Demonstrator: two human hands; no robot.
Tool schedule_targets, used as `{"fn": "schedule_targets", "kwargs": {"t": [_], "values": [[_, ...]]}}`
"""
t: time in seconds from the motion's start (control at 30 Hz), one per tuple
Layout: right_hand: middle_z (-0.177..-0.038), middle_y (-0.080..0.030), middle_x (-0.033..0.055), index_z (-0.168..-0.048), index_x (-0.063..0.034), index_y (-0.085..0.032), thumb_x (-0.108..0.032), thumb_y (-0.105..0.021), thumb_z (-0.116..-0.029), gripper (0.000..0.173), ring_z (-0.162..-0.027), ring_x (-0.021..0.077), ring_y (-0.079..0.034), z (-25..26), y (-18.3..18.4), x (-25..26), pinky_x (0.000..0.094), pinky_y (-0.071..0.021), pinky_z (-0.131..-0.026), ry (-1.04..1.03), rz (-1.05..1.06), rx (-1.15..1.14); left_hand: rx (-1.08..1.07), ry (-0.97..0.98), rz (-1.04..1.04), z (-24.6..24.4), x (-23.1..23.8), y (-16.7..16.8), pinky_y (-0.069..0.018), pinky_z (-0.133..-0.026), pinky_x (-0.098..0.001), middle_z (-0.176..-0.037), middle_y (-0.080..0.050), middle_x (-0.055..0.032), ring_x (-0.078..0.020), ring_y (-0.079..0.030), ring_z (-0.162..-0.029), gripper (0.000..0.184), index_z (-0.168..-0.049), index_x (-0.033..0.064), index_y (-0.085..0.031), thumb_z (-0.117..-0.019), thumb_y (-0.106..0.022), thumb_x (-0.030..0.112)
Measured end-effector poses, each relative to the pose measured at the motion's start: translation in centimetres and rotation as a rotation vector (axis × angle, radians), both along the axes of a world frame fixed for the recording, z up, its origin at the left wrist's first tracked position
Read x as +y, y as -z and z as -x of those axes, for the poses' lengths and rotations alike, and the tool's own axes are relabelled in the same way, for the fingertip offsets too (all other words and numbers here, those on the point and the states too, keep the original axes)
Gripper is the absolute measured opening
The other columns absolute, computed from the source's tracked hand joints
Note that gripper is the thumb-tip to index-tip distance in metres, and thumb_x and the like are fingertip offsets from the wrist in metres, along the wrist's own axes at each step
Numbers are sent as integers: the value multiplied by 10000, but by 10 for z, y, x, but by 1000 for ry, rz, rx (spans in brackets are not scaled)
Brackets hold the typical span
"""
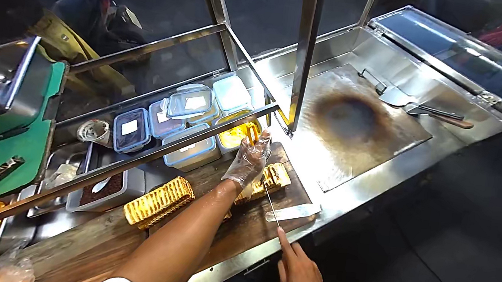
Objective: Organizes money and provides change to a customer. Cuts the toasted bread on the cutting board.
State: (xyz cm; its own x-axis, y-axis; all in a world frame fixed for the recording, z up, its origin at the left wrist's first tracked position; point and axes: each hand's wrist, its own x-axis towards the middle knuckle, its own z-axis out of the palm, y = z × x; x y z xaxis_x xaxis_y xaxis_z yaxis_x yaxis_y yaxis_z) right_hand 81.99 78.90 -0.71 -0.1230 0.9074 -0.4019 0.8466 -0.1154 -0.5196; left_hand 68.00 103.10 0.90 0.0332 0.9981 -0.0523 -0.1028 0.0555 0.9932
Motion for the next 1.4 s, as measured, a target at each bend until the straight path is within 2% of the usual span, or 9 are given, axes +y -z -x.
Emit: {"fn": "schedule_targets", "kwargs": {"t": [0.1,0.3,0.47,0.63,0.8,0.97,1.17,1.3,1.4], "values": [[-1182,-663,164,-1634,-294,-296,-228,-485,-1027,639,-930,319,-707,18,19,48,482,-584,-820,-31,88,-45,77,10,4,0,-2,1,-393,-524,-261,-603,-398,60,-79,-396,-514,337,-808,178,-520,-1080,-484,374],[-996,-683,155,-1577,-218,-443,-145,-575,-953,642,-671,281,-685,-14,7,-17,472,-593,-609,24,-81,5,138,37,5,-1,-4,-3,-410,-535,-267,-588,-416,60,-77,-417,-513,370,-759,178,-515,-1078,-488,364],[-1142,-676,162,-1618,-251,-350,-198,-464,-1013,618,-878,310,-713,13,49,48,466,-592,-786,-45,-9,-41,171,46,-18,-2,-7,-4,-437,-542,-259,-612,-443,58,-71,-440,-525,303,-843,147,-564,-1073,-497,332],[-971,-683,158,-1551,-171,-483,-114,-592,-925,638,-600,263,-670,-15,32,-36,457,-588,-546,14,-179,-2,107,39,7,2,-6,-2,-412,-533,-239,-608,-420,74,-53,-418,-521,300,-825,172,-532,-1077,-492,330],[-1213,-670,176,-1635,-254,-296,-198,-471,-1027,635,-913,331,-720,18,60,48,496,-588,-821,-43,31,-36,146,31,-18,2,-13,1,-424,-538,-257,-613,-431,64,-70,-433,-526,301,-838,169,-543,-1071,-503,357],[-1000,-694,189,-1549,-165,-482,-100,-627,-914,655,-586,299,-680,-35,44,-77,485,-589,-522,-4,-195,-67,192,70,-72,5,-12,2,-425,-538,-256,-604,-428,72,-65,-435,-525,342,-810,177,-542,-1072,-490,390],[-1164,-732,175,-1508,-52,-513,-53,-563,-998,513,-931,211,-734,-98,-5,-106,392,-611,-875,57,-87,421,27,17,19,15,-13,3,-453,-607,-222,-687,-475,80,-34,-466,-606,244,-908,164,-562,-1068,-503,338],[-903,-694,97,-1560,-180,-466,-78,-535,-1015,559,-533,143,-565,-66,14,-81,346,-538,-513,373,201,680,79,156,93,16,-9,-13,-490,-656,-265,-741,-526,45,-77,-522,-664,298,-986,184,-608,-1060,-514,457],[-1092,-743,140,-1522,-90,-504,-37,-557,-981,546,-787,175,-708,-67,-3,-81,370,-615,-755,154,-8,459,-79,184,1,16,-18,-78,-427,-544,-237,-641,-454,62,-66,-445,-561,305,-829,183,-544,-1063,-516,375]]}}
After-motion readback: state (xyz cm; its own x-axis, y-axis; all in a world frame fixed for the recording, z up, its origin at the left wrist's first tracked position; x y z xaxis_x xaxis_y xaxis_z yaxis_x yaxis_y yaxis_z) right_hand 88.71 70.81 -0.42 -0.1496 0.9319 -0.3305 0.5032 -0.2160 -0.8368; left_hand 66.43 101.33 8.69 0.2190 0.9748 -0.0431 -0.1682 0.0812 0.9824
